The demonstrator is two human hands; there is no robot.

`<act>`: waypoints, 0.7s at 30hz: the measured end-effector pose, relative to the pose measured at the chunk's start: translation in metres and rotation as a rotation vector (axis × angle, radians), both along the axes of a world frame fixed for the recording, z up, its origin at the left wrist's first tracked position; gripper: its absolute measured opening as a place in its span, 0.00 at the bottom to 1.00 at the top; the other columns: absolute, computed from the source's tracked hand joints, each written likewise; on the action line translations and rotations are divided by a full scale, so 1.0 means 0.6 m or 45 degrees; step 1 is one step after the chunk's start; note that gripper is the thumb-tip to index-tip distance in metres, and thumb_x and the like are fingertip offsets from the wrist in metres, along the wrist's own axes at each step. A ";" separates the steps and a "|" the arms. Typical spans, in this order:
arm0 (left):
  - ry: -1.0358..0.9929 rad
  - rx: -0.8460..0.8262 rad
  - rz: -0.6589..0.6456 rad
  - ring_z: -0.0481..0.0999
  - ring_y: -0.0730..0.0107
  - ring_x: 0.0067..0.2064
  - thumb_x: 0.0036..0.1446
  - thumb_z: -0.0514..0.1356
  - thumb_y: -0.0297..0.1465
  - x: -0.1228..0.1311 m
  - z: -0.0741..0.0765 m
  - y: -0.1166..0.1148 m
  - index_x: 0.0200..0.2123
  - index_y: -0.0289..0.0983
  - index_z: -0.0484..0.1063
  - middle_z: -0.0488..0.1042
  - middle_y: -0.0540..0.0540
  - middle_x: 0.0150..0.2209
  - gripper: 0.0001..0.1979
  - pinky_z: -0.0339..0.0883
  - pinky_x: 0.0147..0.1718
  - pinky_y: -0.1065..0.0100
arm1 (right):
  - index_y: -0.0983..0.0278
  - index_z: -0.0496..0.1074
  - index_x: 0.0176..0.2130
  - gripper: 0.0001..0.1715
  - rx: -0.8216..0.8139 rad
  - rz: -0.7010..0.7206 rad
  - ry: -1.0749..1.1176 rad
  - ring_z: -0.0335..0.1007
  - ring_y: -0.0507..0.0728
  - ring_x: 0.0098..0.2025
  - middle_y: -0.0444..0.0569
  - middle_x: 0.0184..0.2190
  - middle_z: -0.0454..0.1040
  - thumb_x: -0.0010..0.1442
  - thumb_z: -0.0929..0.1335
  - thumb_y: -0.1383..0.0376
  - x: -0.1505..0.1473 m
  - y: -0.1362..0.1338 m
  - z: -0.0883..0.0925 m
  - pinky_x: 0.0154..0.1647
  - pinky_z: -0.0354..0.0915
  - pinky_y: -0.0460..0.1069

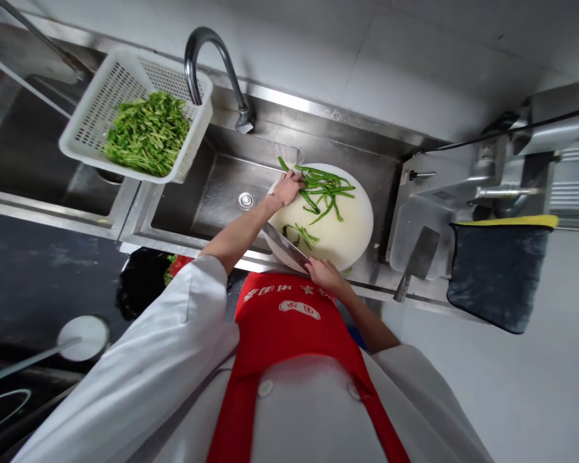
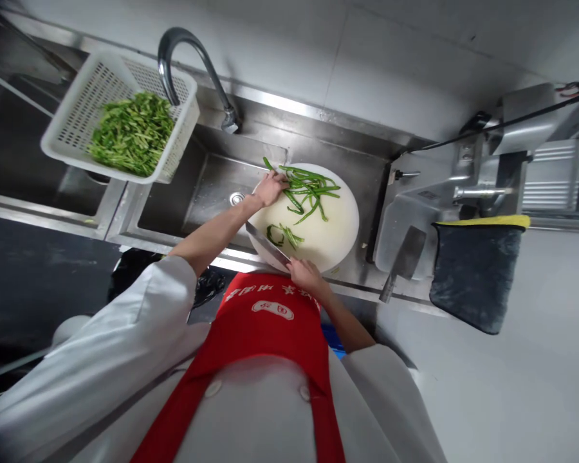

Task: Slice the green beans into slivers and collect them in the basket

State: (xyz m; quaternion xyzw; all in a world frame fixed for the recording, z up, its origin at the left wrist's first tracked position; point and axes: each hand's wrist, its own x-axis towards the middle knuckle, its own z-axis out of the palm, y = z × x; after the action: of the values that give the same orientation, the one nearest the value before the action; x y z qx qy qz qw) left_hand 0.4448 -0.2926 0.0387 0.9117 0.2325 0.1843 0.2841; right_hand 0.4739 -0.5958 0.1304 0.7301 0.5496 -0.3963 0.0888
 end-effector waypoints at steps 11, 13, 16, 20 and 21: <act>0.028 -0.090 -0.112 0.72 0.62 0.42 0.63 0.56 0.31 -0.172 -0.015 -0.013 0.45 0.34 0.75 0.76 0.40 0.41 0.11 0.69 0.47 0.60 | 0.63 0.74 0.48 0.20 0.032 -0.300 -0.052 0.75 0.59 0.45 0.54 0.42 0.80 0.74 0.57 0.59 0.068 -0.090 -0.010 0.43 0.60 0.47; -0.077 -0.209 0.154 0.74 0.65 0.38 0.63 0.58 0.35 -0.233 -0.023 -0.045 0.45 0.35 0.75 0.77 0.41 0.40 0.12 0.71 0.42 0.63 | 0.64 0.74 0.48 0.21 0.026 -0.353 -0.108 0.76 0.59 0.45 0.55 0.42 0.80 0.74 0.56 0.59 0.069 -0.102 -0.011 0.43 0.61 0.47; -0.198 -0.403 0.552 0.74 0.68 0.33 0.60 0.61 0.38 -0.307 -0.049 -0.113 0.42 0.35 0.75 0.78 0.43 0.36 0.13 0.72 0.36 0.66 | 0.64 0.73 0.53 0.21 0.036 -0.426 -0.160 0.76 0.60 0.44 0.56 0.41 0.80 0.73 0.56 0.60 0.048 -0.116 -0.012 0.44 0.63 0.49; -0.195 -0.524 0.619 0.75 0.68 0.36 0.57 0.62 0.37 -0.347 -0.070 -0.209 0.41 0.36 0.76 0.77 0.43 0.38 0.12 0.74 0.38 0.64 | 0.63 0.64 0.65 0.29 0.192 -0.529 0.004 0.76 0.60 0.46 0.52 0.46 0.80 0.67 0.60 0.65 -0.004 -0.134 -0.016 0.48 0.66 0.50; -0.195 -0.555 0.577 0.75 0.68 0.36 0.57 0.63 0.37 -0.349 -0.070 -0.228 0.42 0.36 0.76 0.76 0.43 0.39 0.12 0.75 0.39 0.63 | 0.62 0.59 0.68 0.33 0.223 -0.564 0.070 0.76 0.60 0.46 0.51 0.46 0.80 0.66 0.61 0.65 -0.016 -0.139 -0.018 0.48 0.67 0.51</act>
State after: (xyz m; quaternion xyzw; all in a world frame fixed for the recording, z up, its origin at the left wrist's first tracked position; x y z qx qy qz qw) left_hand 0.2356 -0.4292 -0.0036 0.7381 0.4414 0.2568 0.4410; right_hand 0.4641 -0.6789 0.1197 0.8267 0.4105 -0.3765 -0.0790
